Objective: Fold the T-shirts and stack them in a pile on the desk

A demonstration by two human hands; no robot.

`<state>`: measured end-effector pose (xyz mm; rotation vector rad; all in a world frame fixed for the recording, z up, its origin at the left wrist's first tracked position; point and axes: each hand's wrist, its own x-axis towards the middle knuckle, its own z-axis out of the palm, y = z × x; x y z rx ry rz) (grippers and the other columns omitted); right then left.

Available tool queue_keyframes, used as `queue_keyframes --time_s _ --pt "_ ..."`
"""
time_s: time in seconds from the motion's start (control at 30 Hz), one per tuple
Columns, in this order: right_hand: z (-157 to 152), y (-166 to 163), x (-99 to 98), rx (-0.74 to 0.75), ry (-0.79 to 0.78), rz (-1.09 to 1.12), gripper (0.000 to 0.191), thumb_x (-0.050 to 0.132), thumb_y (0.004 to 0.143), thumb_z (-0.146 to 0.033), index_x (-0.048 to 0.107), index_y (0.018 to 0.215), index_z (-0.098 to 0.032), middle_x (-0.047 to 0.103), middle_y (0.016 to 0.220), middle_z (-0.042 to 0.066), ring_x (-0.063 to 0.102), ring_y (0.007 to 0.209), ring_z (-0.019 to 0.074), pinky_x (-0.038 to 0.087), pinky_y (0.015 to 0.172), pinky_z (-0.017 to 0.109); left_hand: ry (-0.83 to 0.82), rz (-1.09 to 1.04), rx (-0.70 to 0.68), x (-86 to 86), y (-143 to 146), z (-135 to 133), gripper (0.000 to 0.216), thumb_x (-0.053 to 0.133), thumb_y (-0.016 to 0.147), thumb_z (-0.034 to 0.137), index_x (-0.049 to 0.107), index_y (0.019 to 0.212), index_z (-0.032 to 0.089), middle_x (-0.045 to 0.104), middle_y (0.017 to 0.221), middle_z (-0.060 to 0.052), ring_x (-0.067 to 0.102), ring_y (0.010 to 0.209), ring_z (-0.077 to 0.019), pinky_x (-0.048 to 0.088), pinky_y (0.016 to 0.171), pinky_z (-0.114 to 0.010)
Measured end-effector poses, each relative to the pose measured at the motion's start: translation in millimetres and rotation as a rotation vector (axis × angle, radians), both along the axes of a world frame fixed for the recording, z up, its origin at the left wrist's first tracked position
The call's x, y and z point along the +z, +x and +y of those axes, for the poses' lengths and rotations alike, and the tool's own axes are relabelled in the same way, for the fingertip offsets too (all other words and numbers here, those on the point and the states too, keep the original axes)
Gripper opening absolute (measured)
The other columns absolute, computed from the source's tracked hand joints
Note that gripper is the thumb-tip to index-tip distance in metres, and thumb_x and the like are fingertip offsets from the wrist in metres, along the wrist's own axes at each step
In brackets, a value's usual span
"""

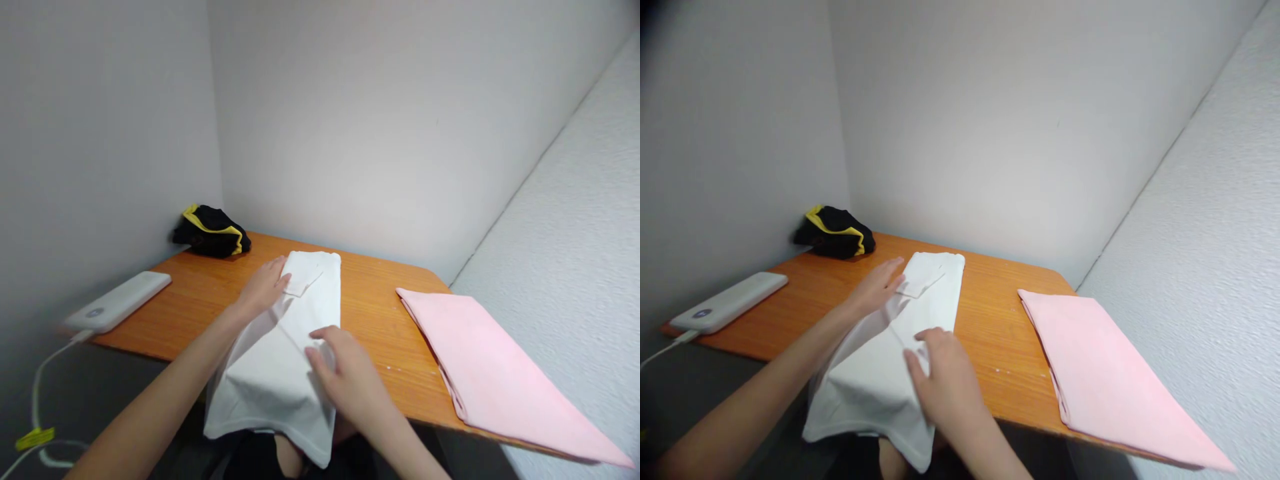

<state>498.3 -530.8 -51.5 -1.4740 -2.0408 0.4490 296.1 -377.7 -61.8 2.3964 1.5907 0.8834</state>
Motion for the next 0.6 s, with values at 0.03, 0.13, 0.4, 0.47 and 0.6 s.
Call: queue_keyframes --time_s 0.03,0.13,0.4,0.47,0.6 --pt "8.0 17.6 -1.9 -0.097 0.017 -0.007 0.037 0.045 0.092 -0.046 0.064 0.111 -0.02 0.067 0.112 0.011 0.061 0.107 0.0246 0.045 0.096 0.038 0.031 -0.055 0.061 1.2 -11.3 -28.1 0.05 0.026 0.099 0.04 0.041 0.137 0.011 0.048 0.143 -0.015 0.042 0.133 -0.0227 0.03 0.112 -0.036" --pt "41.5 61.0 -14.5 -0.226 0.003 -0.051 0.039 0.043 0.091 -0.046 0.065 0.11 -0.018 0.067 0.114 0.012 0.061 0.107 0.0246 0.046 0.093 0.036 0.102 -0.342 0.296 -18.3 -41.4 -121.4 0.033 0.037 0.096 0.047 0.054 0.108 0.022 0.064 0.109 -0.005 0.06 0.101 -0.0206 0.047 0.087 -0.031" --pt "151.6 57.3 -16.8 -0.249 -0.049 -0.482 0.056 0.02 0.1 -0.037 0.036 0.147 -0.011 0.036 0.151 0.014 0.03 0.141 0.0253 0.024 0.112 0.039 -0.053 -0.483 0.43 -116.9 -49.4 -202.4 0.044 0.054 0.08 0.063 0.057 0.099 0.023 0.062 0.11 -0.012 0.057 0.106 -0.0304 0.047 0.093 -0.041" --pt "168.1 42.5 -22.6 -0.195 -0.073 -0.512 0.058 0.021 0.1 -0.042 0.031 0.15 -0.015 0.025 0.157 0.01 0.015 0.146 0.025 0.014 0.115 0.041 -0.129 -0.522 0.371 -116.1 -45.8 -196.8 0.041 0.053 0.081 0.061 0.06 0.095 0.023 0.065 0.102 -0.008 0.061 0.099 -0.0273 0.05 0.086 -0.035" --pt "185.0 26.9 -41.5 -0.112 -0.138 -0.552 0.073 0.021 0.096 -0.063 0.021 0.154 -0.017 0.013 0.16 0.008 0.005 0.147 0.0258 0.001 0.117 0.046 -0.226 -0.616 0.352 -103.4 -53.6 -198.6 0.043 0.053 0.081 0.063 0.063 0.085 0.022 0.067 0.081 -0.001 0.064 0.078 -0.0216 0.052 0.069 -0.025"
